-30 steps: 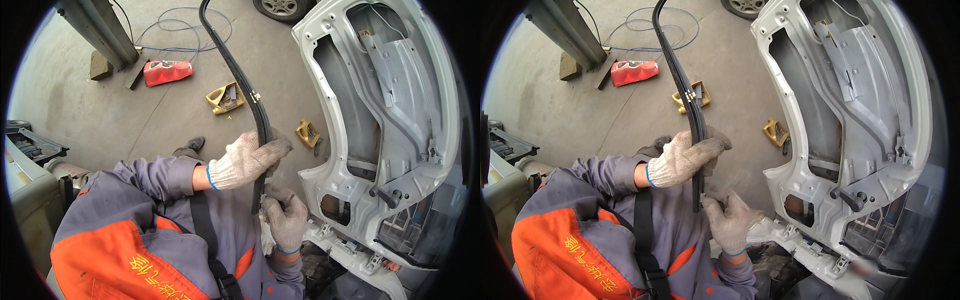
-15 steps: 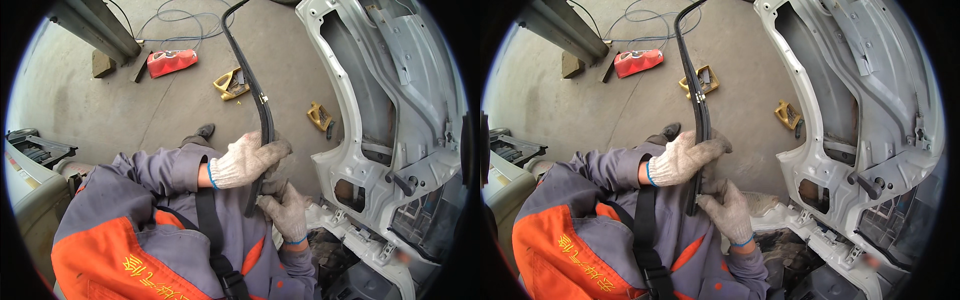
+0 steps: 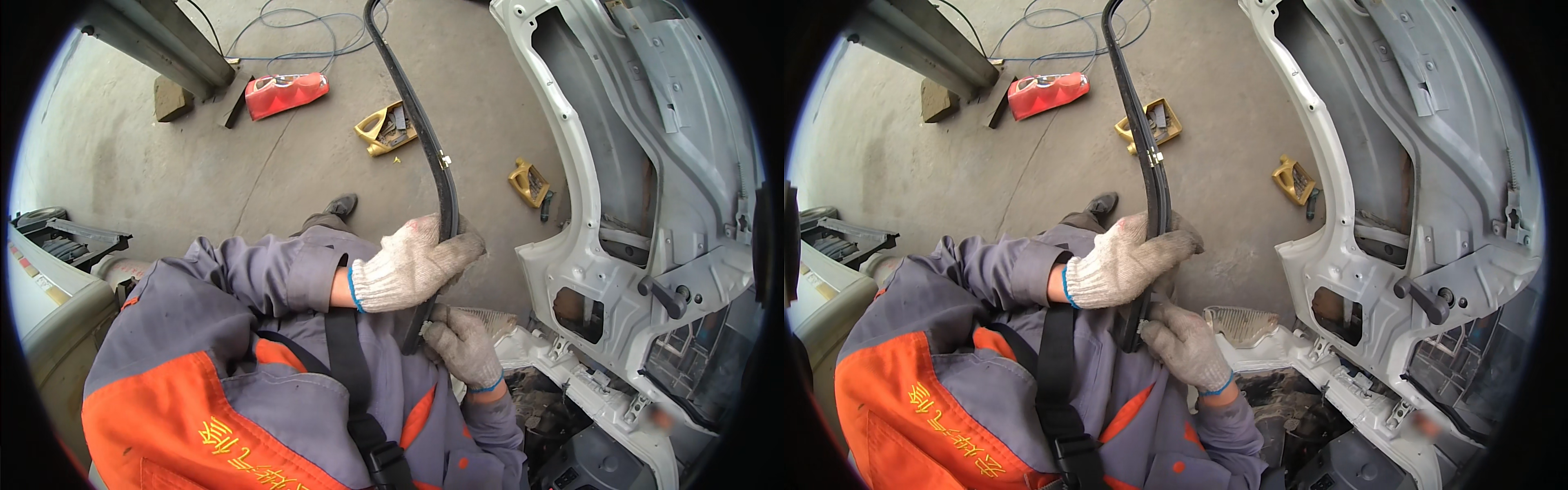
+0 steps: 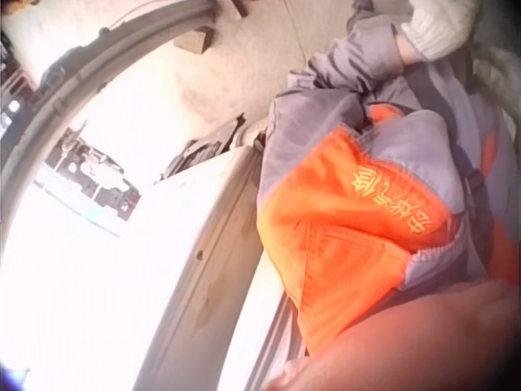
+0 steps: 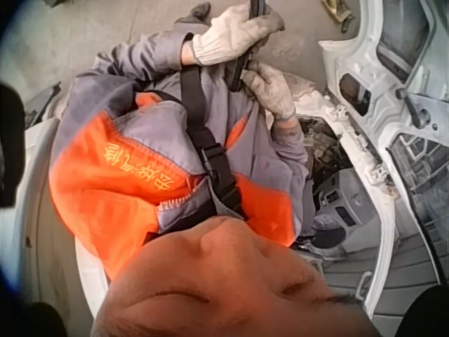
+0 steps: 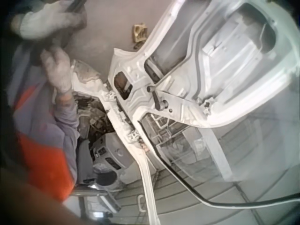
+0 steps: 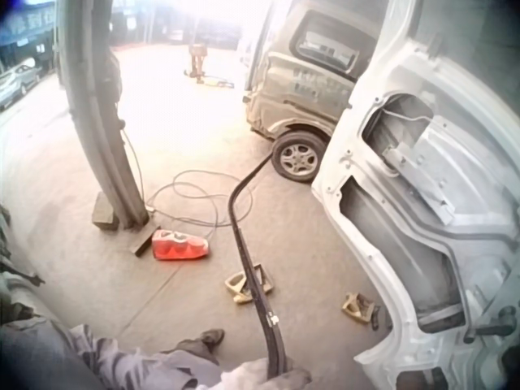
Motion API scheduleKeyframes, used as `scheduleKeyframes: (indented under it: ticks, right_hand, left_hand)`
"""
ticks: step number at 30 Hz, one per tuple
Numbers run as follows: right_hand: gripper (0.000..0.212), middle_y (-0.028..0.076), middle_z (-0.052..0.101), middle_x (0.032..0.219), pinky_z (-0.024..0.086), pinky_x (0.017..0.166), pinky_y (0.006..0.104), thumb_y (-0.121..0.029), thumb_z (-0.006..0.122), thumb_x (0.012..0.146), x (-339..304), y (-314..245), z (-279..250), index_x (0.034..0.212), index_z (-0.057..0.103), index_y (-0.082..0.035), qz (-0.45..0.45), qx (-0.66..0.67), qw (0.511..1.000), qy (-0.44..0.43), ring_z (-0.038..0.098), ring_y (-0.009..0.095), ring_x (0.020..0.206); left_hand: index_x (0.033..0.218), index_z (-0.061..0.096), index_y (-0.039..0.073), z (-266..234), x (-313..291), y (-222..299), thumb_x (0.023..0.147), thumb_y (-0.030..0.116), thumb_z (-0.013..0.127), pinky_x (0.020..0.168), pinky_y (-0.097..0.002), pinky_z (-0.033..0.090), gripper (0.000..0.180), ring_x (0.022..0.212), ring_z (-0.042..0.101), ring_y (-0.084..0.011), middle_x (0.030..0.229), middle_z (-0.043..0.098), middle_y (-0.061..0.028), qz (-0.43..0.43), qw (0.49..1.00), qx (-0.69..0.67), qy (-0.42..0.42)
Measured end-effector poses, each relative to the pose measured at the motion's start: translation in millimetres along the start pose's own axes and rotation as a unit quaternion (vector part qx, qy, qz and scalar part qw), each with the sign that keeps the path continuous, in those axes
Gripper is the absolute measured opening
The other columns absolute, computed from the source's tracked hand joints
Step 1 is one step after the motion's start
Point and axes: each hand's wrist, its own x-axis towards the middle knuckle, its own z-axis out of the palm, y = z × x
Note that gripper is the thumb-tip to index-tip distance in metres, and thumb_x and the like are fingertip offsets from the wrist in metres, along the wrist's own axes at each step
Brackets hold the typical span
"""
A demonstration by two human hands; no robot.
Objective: The person removes a rubber weather seal from a white vehicle door, manipulates it with a small tool, and then reinstalls the seal along the door frame. The person presses the seal into place by hand along the top and side edges of the door.
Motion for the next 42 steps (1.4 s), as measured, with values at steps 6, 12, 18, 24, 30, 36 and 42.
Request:
scheduleKeyframes:
  ticks: [6, 12, 18, 24, 30, 36, 42]
  right_hand:
    - [0.030, 0.017, 0.064, 0.087, 0.051, 0.071, 0.0377, -0.024, 0.062, 0.097, -4, 1, 7, 0.107, 0.067, 0.005, -0.060, -0.040, 0.997, 0.014, 0.063, 0.026, 0.075]
    - [0.028, 0.022, 0.063, 0.088, 0.051, 0.076, 0.0437, -0.022, 0.060, 0.097, 0, -17, 2, 0.100, 0.065, 0.005, -0.042, -0.101, 0.994, -0.020, 0.065, 0.036, 0.082]
    - [0.024, 0.020, 0.063, 0.086, 0.051, 0.074, 0.0426, -0.020, 0.062, 0.095, -4, -19, 15, 0.097, 0.063, 0.004, -0.135, -0.098, 0.986, 0.019, 0.064, 0.036, 0.080]
    - [0.023, 0.024, 0.063, 0.088, 0.052, 0.073, 0.0459, -0.017, 0.067, 0.091, -7, -13, 19, 0.096, 0.061, 0.005, -0.165, -0.111, 0.979, 0.045, 0.065, 0.044, 0.082]
    - [0.029, 0.023, 0.063, 0.086, 0.052, 0.072, 0.0475, -0.022, 0.073, 0.090, -14, -14, 26, 0.096, 0.062, 0.004, -0.179, -0.140, 0.971, 0.075, 0.064, 0.044, 0.081]
    - [0.030, 0.022, 0.063, 0.087, 0.052, 0.071, 0.0477, -0.021, 0.076, 0.089, -20, -21, 26, 0.100, 0.062, 0.003, -0.190, -0.188, 0.961, 0.066, 0.065, 0.043, 0.081]
    - [0.028, 0.022, 0.062, 0.086, 0.051, 0.069, 0.0473, -0.019, 0.076, 0.088, -22, -11, 35, 0.098, 0.060, 0.003, -0.233, -0.165, 0.953, 0.105, 0.064, 0.042, 0.078]
  left_hand:
    - [0.091, 0.067, 0.001, 0, -4, 4, 0.095, 0.040, 0.063, 0.063, -0.0357, 0.052, 0.039, 0.069, 0.063, -0.0153, 0.072, 0.065, -0.0085, -0.012, 1.000, -0.010, -0.003]
    - [0.098, 0.067, 0.002, 0, -2, -13, 0.096, 0.039, 0.062, 0.063, -0.0355, 0.052, 0.037, 0.070, 0.064, -0.0163, 0.076, 0.066, -0.0086, 0.067, 0.997, 0.024, 0.007]
    - [0.113, 0.070, 0.003, -8, -14, 8, 0.099, 0.014, 0.057, 0.079, -0.0356, 0.056, 0.022, 0.090, 0.067, -0.0262, 0.101, 0.066, -0.0115, 0.034, 0.997, 0.042, -0.053]
    - [0.110, 0.069, 0.007, -8, -15, -3, 0.099, 0.017, 0.058, 0.063, -0.0300, 0.053, 0.019, 0.068, 0.063, -0.0136, 0.080, 0.062, -0.0023, 0.270, 0.956, 0.113, -0.022]
    - [0.108, 0.069, 0.003, -14, -21, 12, 0.096, 0.012, 0.061, 0.070, -0.0333, 0.055, 0.017, 0.080, 0.066, -0.0213, 0.098, 0.066, -0.0099, 0.194, 0.978, 0.047, -0.066]
    - [0.113, 0.071, 0.002, -16, -28, 17, 0.099, 0.017, 0.060, 0.062, -0.0283, 0.051, 0.023, 0.070, 0.063, -0.0107, 0.083, 0.065, -0.0054, 0.045, 0.979, -0.139, -0.144]
    - [0.111, 0.070, 0.000, -16, -27, 7, 0.098, 0.014, 0.060, 0.064, -0.0299, 0.053, 0.021, 0.073, 0.065, -0.0135, 0.084, 0.066, -0.0068, 0.084, 0.979, -0.118, -0.142]
